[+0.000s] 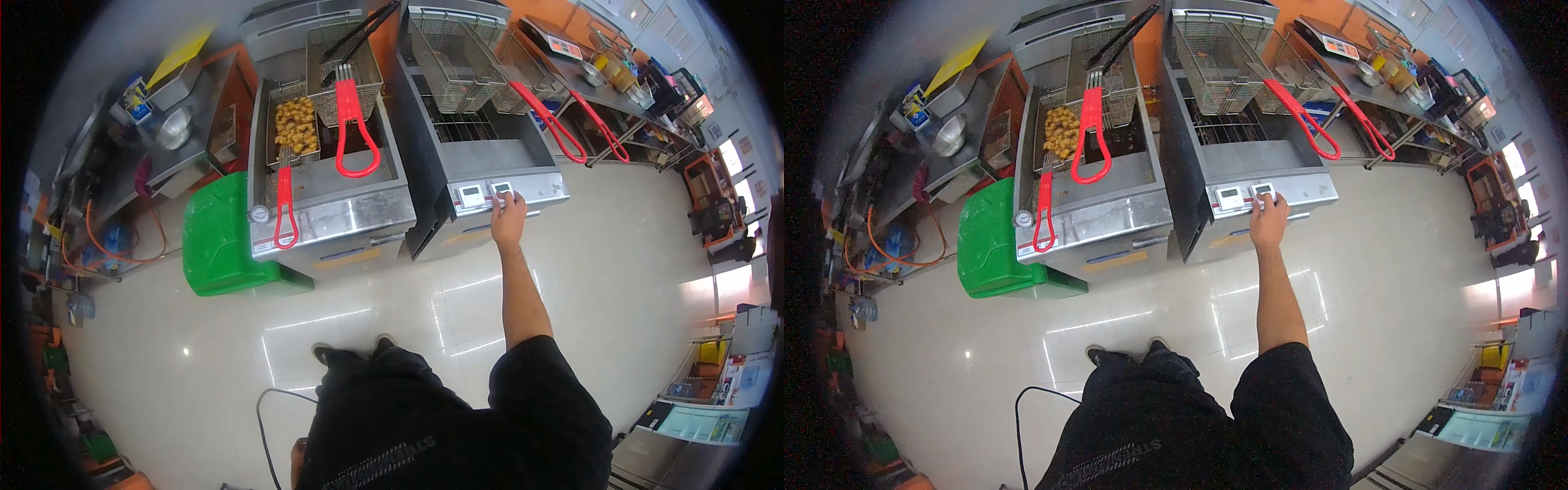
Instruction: The person folds multiple cardboard boxes and places them in a stack, then walks to a fryer station, lifts a wire basket of food to drain, and uses a handheld digital timer.
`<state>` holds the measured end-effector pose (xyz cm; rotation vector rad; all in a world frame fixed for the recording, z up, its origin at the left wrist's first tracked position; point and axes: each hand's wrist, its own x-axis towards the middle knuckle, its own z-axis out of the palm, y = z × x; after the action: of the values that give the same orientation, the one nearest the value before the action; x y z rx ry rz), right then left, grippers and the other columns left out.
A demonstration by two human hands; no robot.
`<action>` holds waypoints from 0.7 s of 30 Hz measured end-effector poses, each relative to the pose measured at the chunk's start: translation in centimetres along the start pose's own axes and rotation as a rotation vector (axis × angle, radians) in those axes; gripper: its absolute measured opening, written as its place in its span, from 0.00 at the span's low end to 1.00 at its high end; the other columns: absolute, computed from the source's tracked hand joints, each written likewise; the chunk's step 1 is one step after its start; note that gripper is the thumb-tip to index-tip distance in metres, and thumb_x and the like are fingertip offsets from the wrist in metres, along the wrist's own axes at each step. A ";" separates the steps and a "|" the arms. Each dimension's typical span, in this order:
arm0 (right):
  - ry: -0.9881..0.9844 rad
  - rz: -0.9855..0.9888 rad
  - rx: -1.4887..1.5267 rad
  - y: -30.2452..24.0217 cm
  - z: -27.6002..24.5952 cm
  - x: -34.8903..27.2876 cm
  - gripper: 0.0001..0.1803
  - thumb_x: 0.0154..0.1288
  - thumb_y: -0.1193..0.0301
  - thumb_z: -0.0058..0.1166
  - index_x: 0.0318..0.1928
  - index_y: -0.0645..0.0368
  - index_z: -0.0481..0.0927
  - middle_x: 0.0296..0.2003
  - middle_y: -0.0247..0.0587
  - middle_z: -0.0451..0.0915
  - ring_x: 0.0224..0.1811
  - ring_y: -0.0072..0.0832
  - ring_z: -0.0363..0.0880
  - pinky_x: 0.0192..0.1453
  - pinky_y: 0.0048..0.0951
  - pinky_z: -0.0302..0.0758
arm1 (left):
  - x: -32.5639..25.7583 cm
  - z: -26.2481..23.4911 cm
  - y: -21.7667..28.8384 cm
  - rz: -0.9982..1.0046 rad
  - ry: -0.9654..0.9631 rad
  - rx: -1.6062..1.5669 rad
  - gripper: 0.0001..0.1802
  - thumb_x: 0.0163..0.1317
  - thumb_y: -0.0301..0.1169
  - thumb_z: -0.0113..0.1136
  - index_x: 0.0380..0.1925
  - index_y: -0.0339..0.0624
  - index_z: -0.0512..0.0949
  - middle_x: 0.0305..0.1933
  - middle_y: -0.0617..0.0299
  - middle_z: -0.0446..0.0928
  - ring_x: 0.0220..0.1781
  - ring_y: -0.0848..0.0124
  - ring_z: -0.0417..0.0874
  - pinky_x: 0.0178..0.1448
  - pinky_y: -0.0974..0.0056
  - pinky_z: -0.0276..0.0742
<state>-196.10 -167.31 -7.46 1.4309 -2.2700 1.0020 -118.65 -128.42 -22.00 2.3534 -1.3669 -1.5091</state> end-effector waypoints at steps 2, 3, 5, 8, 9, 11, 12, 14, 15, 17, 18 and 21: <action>-0.005 0.006 0.001 0.0 0.2 0.1 0.12 0.65 0.70 0.61 0.49 0.53 0.80 0.56 0.56 0.73 0.58 0.53 0.70 0.61 0.48 0.71 | -0.5 0.0 -0.6 0.002 0.005 0.005 0.17 0.70 0.40 0.58 0.46 0.37 0.81 0.42 0.51 0.86 0.45 0.61 0.87 0.50 0.57 0.81; -0.012 0.023 -0.004 -0.1 0.3 0.1 0.12 0.65 0.70 0.61 0.49 0.53 0.80 0.56 0.56 0.73 0.58 0.53 0.70 0.61 0.48 0.71 | -0.6 -0.1 -0.8 0.001 0.005 0.016 0.17 0.70 0.40 0.58 0.46 0.37 0.81 0.42 0.51 0.86 0.45 0.61 0.87 0.50 0.57 0.81; -0.009 0.034 0.008 -0.2 0.5 0.0 0.12 0.65 0.70 0.61 0.48 0.53 0.80 0.55 0.55 0.73 0.58 0.53 0.70 0.60 0.48 0.71 | -0.9 -0.4 -1.2 0.000 -0.002 0.035 0.17 0.70 0.40 0.58 0.46 0.37 0.81 0.42 0.51 0.86 0.45 0.61 0.87 0.50 0.57 0.81; -0.011 0.051 -0.009 0.0 0.4 0.5 0.11 0.64 0.69 0.62 0.46 0.52 0.80 0.54 0.55 0.74 0.57 0.54 0.72 0.59 0.49 0.72 | -1.5 -0.9 -1.4 0.010 -0.014 0.108 0.17 0.70 0.40 0.59 0.46 0.37 0.81 0.42 0.51 0.86 0.45 0.61 0.87 0.51 0.57 0.81; -0.021 0.055 -0.043 0.0 0.4 0.6 0.10 0.64 0.68 0.62 0.45 0.52 0.81 0.52 0.55 0.75 0.56 0.54 0.72 0.58 0.49 0.73 | -1.7 -1.0 -1.5 0.017 -0.024 0.141 0.17 0.70 0.40 0.59 0.46 0.37 0.81 0.42 0.51 0.86 0.45 0.61 0.87 0.51 0.57 0.81; -0.099 0.076 -0.080 -0.6 0.0 2.2 0.10 0.63 0.67 0.62 0.44 0.52 0.81 0.51 0.56 0.75 0.55 0.54 0.73 0.58 0.49 0.73 | -2.8 -1.8 -2.0 0.008 -0.020 0.180 0.17 0.70 0.40 0.59 0.46 0.37 0.81 0.42 0.51 0.86 0.45 0.61 0.87 0.51 0.57 0.81; -0.162 0.084 -0.132 -0.8 -0.4 2.3 0.09 0.63 0.67 0.63 0.43 0.52 0.81 0.50 0.56 0.76 0.54 0.54 0.74 0.57 0.49 0.74 | -3.5 -2.4 -2.2 -0.002 -0.012 0.164 0.17 0.70 0.41 0.59 0.46 0.37 0.81 0.42 0.51 0.86 0.45 0.61 0.87 0.51 0.57 0.81; -0.146 0.090 -0.151 -0.8 -0.3 2.0 0.09 0.63 0.67 0.62 0.43 0.52 0.81 0.50 0.56 0.76 0.54 0.53 0.74 0.57 0.49 0.74 | -2.8 -2.2 -0.1 0.002 0.027 0.064 0.18 0.69 0.42 0.59 0.46 0.37 0.82 0.42 0.50 0.86 0.45 0.61 0.87 0.51 0.57 0.81; -0.132 0.080 -0.171 -0.5 -0.3 2.2 0.09 0.63 0.67 0.62 0.42 0.52 0.80 0.49 0.57 0.76 0.54 0.53 0.74 0.57 0.49 0.74 | -2.5 -1.2 0.5 0.005 0.046 0.004 0.18 0.69 0.42 0.60 0.45 0.38 0.82 0.42 0.50 0.86 0.46 0.61 0.87 0.51 0.57 0.81; -0.113 0.069 -0.168 -0.1 -0.6 2.0 0.09 0.64 0.67 0.62 0.43 0.52 0.81 0.50 0.57 0.76 0.54 0.54 0.74 0.57 0.49 0.74 | -2.0 -0.5 1.5 0.016 0.058 -0.065 0.18 0.69 0.43 0.60 0.45 0.38 0.82 0.43 0.50 0.86 0.46 0.61 0.87 0.52 0.57 0.81; -0.105 0.058 -0.152 0.0 -0.4 1.8 0.09 0.64 0.67 0.62 0.44 0.52 0.81 0.50 0.58 0.76 0.54 0.54 0.74 0.58 0.49 0.74 | -1.9 -0.4 0.9 0.071 0.048 -0.118 0.18 0.69 0.43 0.60 0.46 0.39 0.83 0.42 0.50 0.86 0.45 0.62 0.87 0.51 0.57 0.81; -0.049 0.005 -0.090 -0.1 0.0 1.3 0.10 0.64 0.67 0.63 0.46 0.52 0.81 0.52 0.58 0.76 0.54 0.54 0.74 0.58 0.48 0.74 | -1.6 0.4 -1.0 0.118 0.028 -0.154 0.17 0.70 0.43 0.60 0.46 0.40 0.83 0.41 0.51 0.86 0.45 0.62 0.87 0.50 0.58 0.81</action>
<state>-196.65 -168.18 -6.68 1.4287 -2.3231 0.8636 -118.51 -126.60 -21.47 2.1560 -1.3072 -1.4854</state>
